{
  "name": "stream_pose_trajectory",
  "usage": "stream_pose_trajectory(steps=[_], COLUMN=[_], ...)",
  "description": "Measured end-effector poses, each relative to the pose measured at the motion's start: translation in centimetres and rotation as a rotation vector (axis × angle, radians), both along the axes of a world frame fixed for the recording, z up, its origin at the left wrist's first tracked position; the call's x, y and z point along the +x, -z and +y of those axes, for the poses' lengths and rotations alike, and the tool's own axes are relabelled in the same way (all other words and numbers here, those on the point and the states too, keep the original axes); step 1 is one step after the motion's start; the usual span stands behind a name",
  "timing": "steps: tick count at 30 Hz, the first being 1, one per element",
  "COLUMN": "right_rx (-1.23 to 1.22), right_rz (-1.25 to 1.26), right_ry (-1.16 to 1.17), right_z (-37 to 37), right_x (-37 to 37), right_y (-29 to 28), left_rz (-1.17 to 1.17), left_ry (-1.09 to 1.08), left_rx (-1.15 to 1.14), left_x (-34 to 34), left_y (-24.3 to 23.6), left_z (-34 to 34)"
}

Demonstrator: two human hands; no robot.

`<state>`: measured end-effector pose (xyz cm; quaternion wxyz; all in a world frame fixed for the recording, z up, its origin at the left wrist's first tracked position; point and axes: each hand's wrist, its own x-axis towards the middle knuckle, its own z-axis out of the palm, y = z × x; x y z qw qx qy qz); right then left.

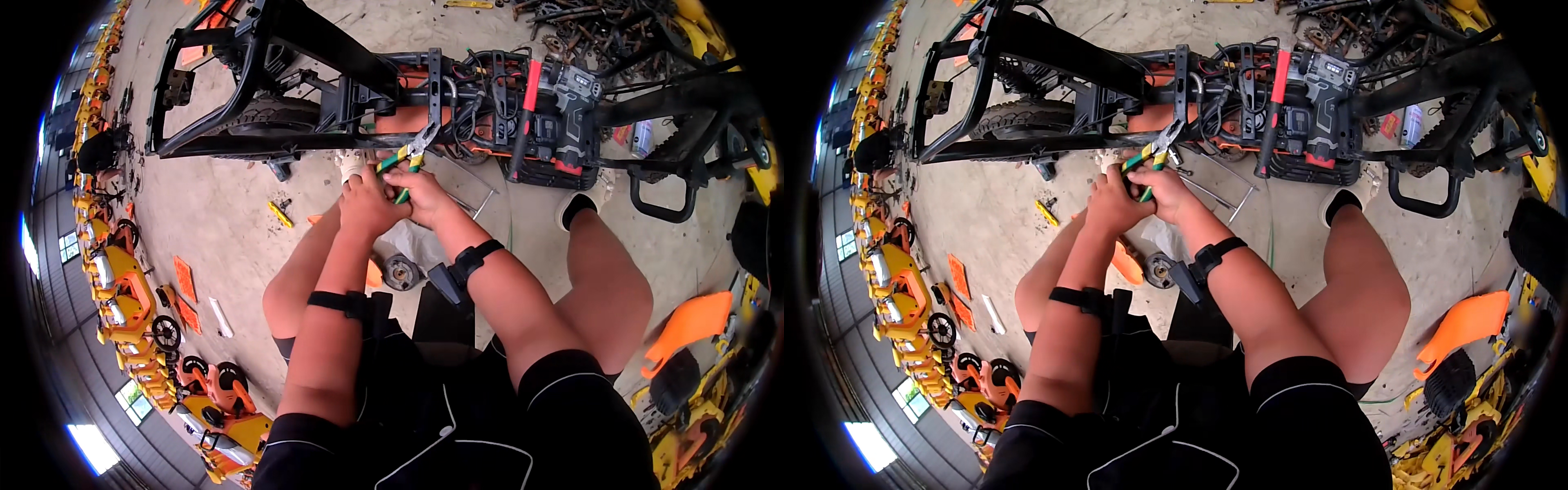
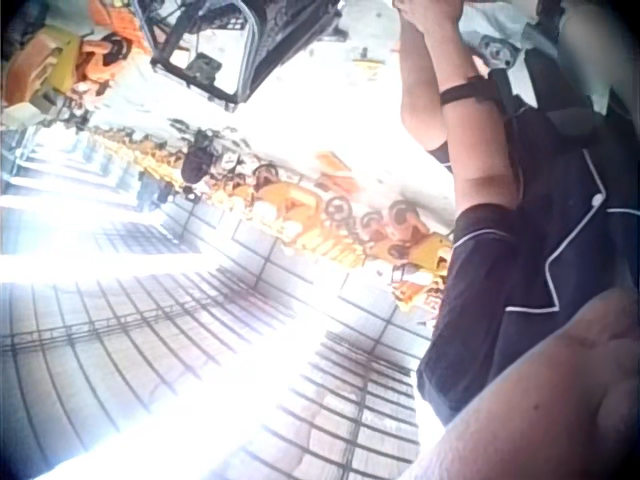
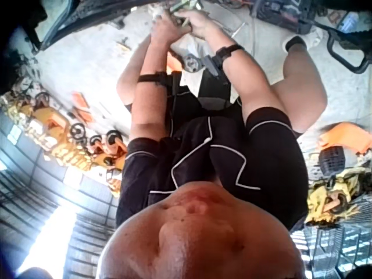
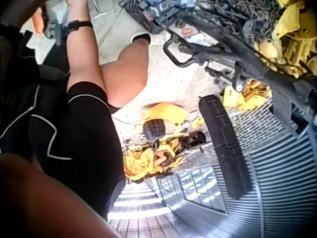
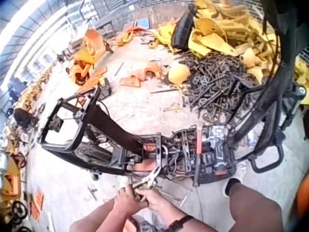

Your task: The person uses pliers to manipulate and connect various electrical wires on the frame of an electric bike while sitting in a workshop.

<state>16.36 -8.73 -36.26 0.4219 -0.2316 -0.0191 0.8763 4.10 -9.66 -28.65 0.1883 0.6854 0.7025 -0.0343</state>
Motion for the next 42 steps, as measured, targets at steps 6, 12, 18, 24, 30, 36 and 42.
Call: stream_pose_trajectory(steps=[6,12,18,24,30,36,42], right_rx=[-0.080,0.006,0.019,0.049,0.001,-0.025,-0.058], right_rz=[0.090,0.129,0.109,0.162,0.187,0.235,0.257], right_ry=[0.178,0.202,0.248,0.210,0.180,0.208,0.207], right_z=[0.5,0.7,0.6,1.0,1.2,1.3,1.4], right_x=[-2.5,-3.1,-3.8,-3.4,-3.4,-4.1,-3.7], right_y=[-1.7,-0.8,-0.1,0.3,0.1,1.2,0.9], left_rz=[0.096,0.026,-0.086,-0.169,-0.109,0.097,0.079], left_ry=[0.057,0.105,0.096,0.120,0.162,0.198,0.147], left_rx=[-0.142,-0.141,-0.066,0.039,-0.014,0.263,0.216], left_x=[-1.3,-2.1,-2.8,-3.2,-3.0,-2.5,-2.9], left_y=[-0.8,-1.2,0.1,1.3,0.1,2.1,2.3], left_z=[2.4,3.7,3.0,2.7,2.9,1.2,1.7])
